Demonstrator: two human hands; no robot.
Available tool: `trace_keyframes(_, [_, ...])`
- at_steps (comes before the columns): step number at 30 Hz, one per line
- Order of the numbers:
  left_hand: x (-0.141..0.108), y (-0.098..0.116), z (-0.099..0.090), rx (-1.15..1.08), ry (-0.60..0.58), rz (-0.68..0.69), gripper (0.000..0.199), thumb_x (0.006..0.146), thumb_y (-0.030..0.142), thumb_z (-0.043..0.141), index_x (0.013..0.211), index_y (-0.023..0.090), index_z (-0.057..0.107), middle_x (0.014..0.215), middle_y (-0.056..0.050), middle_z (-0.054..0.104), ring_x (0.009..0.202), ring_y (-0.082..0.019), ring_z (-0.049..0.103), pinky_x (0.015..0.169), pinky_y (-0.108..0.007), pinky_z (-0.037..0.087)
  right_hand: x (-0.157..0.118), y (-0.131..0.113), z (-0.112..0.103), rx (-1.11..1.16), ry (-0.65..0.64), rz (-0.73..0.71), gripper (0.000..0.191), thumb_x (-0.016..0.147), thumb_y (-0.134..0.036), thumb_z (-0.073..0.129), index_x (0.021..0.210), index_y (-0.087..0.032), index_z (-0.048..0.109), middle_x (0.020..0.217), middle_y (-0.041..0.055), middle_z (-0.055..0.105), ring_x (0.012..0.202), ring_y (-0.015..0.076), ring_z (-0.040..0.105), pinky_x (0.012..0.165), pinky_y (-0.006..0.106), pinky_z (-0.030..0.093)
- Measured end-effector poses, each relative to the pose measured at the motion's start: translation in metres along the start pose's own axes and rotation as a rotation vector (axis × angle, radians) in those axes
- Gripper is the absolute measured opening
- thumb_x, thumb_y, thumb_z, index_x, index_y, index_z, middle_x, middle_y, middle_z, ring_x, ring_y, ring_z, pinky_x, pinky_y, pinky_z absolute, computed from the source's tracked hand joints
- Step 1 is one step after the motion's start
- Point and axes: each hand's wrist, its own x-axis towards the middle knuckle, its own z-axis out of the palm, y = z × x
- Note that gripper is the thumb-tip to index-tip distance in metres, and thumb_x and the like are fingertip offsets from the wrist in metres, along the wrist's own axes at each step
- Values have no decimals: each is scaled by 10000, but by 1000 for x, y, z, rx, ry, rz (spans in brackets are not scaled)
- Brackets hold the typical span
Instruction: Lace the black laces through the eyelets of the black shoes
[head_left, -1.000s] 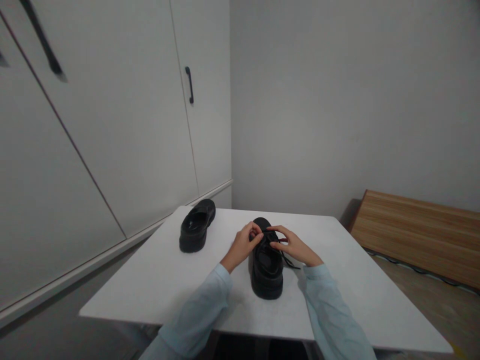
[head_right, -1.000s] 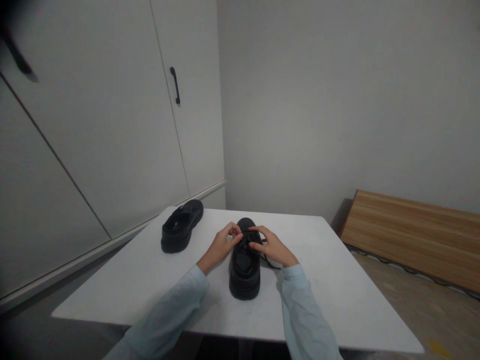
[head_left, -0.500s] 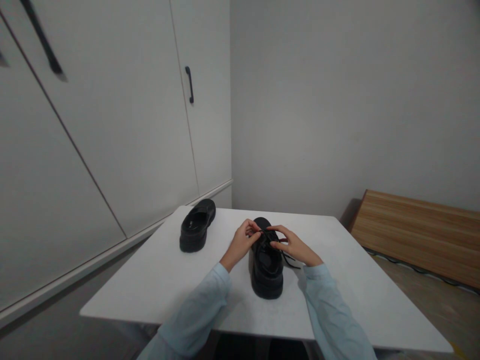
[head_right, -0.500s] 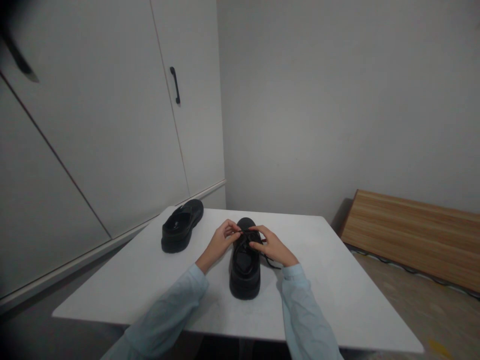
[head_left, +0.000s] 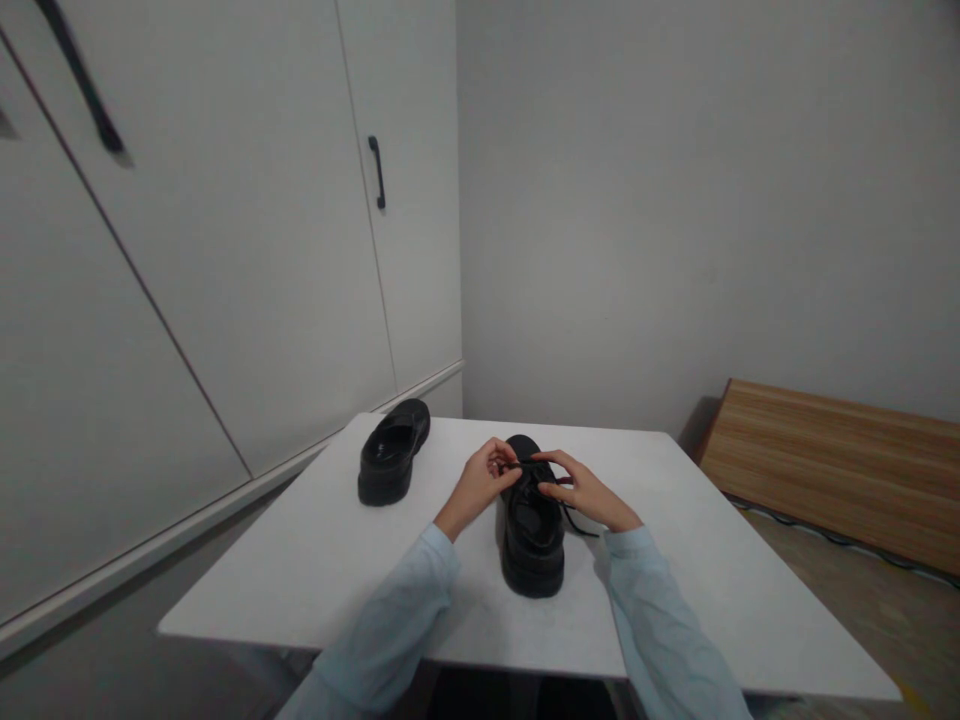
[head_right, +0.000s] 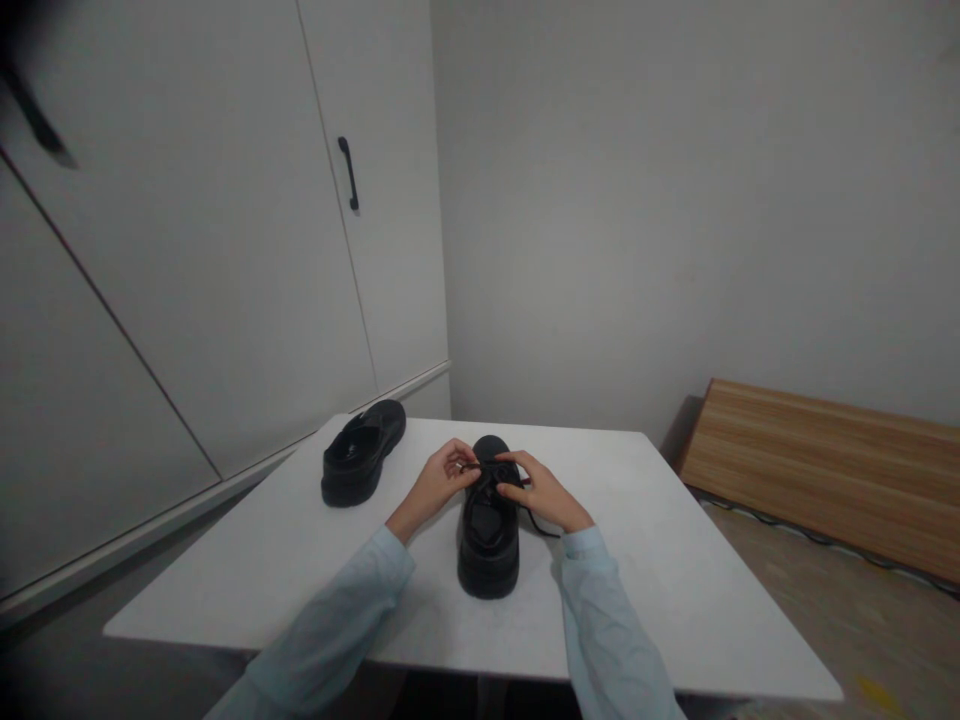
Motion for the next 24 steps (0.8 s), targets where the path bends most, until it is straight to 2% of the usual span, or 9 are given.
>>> trace_keyframes(4, [0, -2, -6, 154, -14, -1, 223, 671, 216, 700, 839, 164, 562, 806, 2, 593, 709, -118, 543, 635, -224, 397, 0, 1, 0, 9, 0, -3, 462, 769, -371, 623, 1206, -248, 540, 1259, 74, 527, 1177, 258, 482, 916, 424, 460])
trace_keyframes(9, [1, -2, -11, 282, -5, 18, 188, 677, 202, 688, 844, 184, 604, 834, -13, 648, 800, -161, 595, 700, -256, 424, 0, -1, 0, 9, 3, -3, 458, 772, -372, 617, 1207, -255, 537, 1256, 73, 524, 1177, 257, 480, 915, 426, 463])
trace_keyframes(13, [1, 0, -12, 334, -16, 41, 149, 700, 203, 661, 837, 196, 603, 826, -4, 650, 804, -165, 600, 741, -277, 437, 0, -1, 0, 15, 0, -10, 456, 774, -373, 616, 1208, -258, 534, 1252, 71, 527, 1169, 257, 485, 915, 428, 465])
trace_keyframes(18, [0, -4, -14, 342, 32, 75, 136, 752, 193, 611, 883, 199, 573, 867, -16, 638, 846, -165, 582, 799, -299, 431, 0, 1, 0, 13, 10, -15, 442, 776, -365, 612, 1199, -259, 540, 1263, 70, 522, 1183, 259, 475, 917, 431, 467])
trace_keyframes(24, [4, -14, -19, 259, 151, 39, 114, 796, 212, 562, 901, 194, 521, 875, -17, 586, 858, -149, 577, 769, -278, 446, -1, 0, 0, 8, 11, -11, 436, 776, -356, 611, 1194, -257, 541, 1269, 68, 521, 1186, 254, 476, 913, 418, 468])
